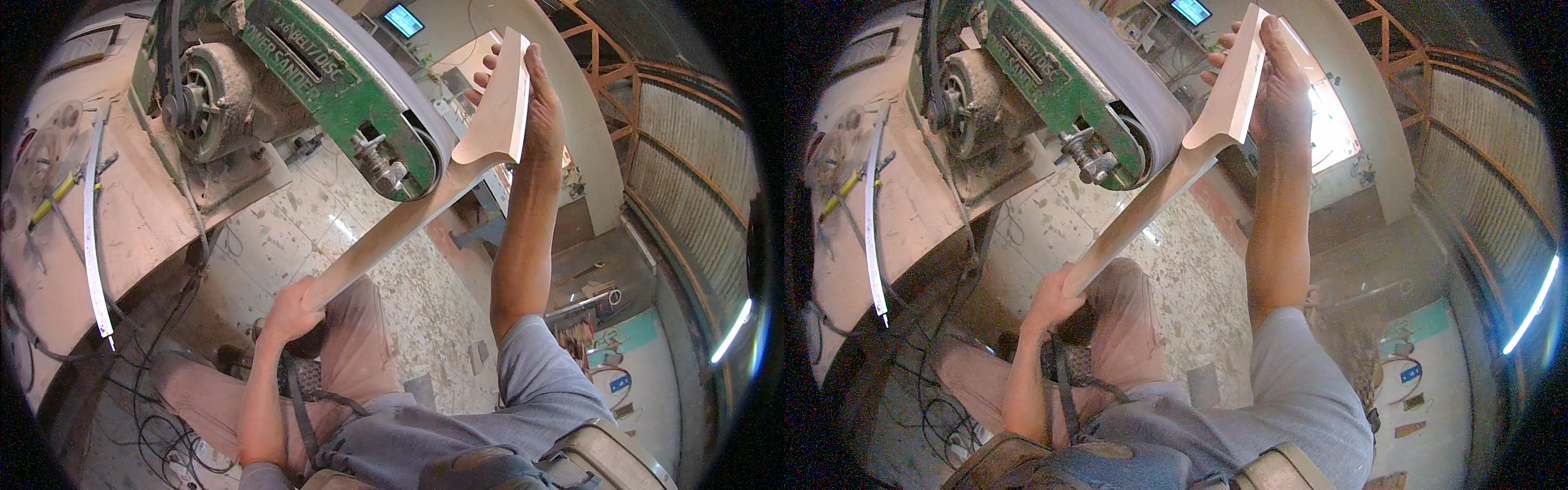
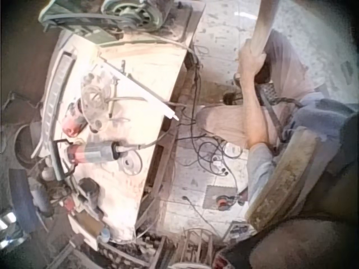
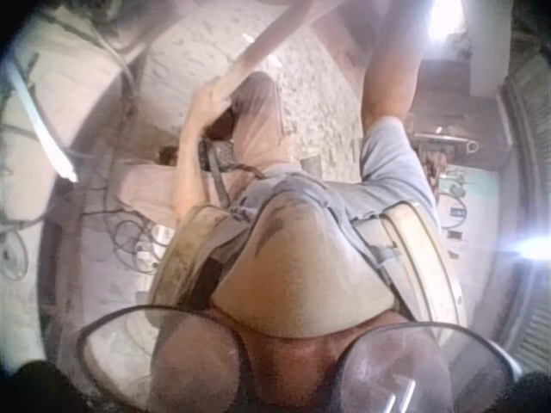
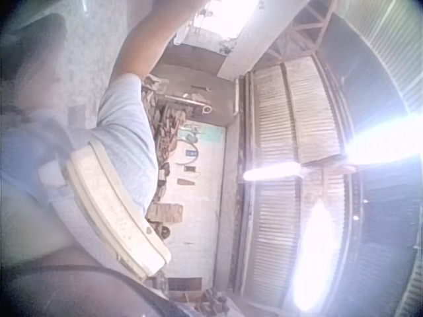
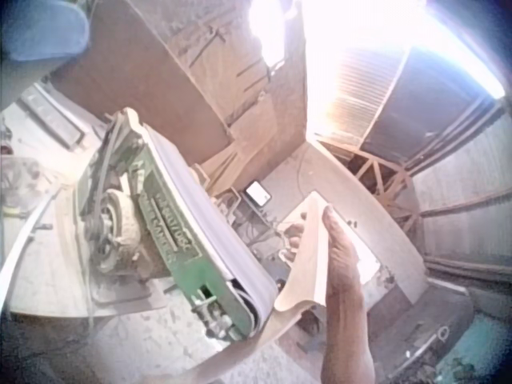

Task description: The person uses a belt sander to smooth the wood on the back of a guitar neck, rotating it to work on different areas.

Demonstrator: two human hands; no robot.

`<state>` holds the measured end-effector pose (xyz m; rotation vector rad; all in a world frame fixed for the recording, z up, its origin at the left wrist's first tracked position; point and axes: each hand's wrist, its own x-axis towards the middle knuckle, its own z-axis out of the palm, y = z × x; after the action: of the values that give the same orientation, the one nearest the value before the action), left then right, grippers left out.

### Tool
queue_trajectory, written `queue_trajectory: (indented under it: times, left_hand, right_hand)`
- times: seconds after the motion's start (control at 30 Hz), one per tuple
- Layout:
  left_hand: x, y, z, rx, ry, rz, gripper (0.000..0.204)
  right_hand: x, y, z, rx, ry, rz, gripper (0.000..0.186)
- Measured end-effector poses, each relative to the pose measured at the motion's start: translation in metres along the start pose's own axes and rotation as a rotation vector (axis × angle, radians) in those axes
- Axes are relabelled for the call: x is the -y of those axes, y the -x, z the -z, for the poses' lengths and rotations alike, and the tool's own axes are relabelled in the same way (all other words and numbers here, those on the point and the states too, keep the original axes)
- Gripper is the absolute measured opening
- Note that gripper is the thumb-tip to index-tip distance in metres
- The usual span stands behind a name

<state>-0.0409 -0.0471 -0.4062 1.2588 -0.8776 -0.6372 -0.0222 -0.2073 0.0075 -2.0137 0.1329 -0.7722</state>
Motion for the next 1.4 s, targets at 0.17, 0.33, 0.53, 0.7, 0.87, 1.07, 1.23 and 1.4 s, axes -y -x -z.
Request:
queue_trajectory:
  times: [0.17,0.33,0.53,0.7,0.87,1.07,1.23,1.4]
  left_hand:
    - [0.004,-0.003,-0.001,0.055,0.020,-0.005,0.044]
    - [0.013,-0.004,-0.006,0.091,0.035,0.003,0.049]
    - [0.008,-0.003,-0.004,0.123,0.078,-0.027,0.056]
    - [0.001,-0.003,-0.008,0.190,0.154,0.015,0.060]
    - [0.005,-0.004,-0.018,0.223,0.240,-0.007,0.059]
    - [-0.002,-0.003,-0.013,0.072,0.021,-0.002,0.039]
    - [-0.007,-0.002,-0.014,0.056,0.007,-0.002,0.041]
    - [-0.004,-0.001,-0.016,0.009,-0.032,-0.049,0.043]
  right_hand:
    - [-0.002,-0.002,0.001,-0.026,-0.015,0.013,0.056]
    - [-0.005,-0.003,0.003,-0.060,0.013,0.035,0.055]
    - [-0.010,-0.001,0.005,-0.146,0.070,0.078,0.058]
    - [-0.014,-0.002,0.013,-0.212,0.162,0.126,0.070]
    - [-0.015,-0.006,0.014,-0.246,0.204,0.115,0.072]
    - [-0.002,-0.010,0.006,-0.091,0.145,0.033,0.062]
    - [0.006,-0.006,-0.005,0.029,0.113,0.008,0.059]
    - [0.013,0.002,-0.016,0.007,0.186,0.035,0.056]
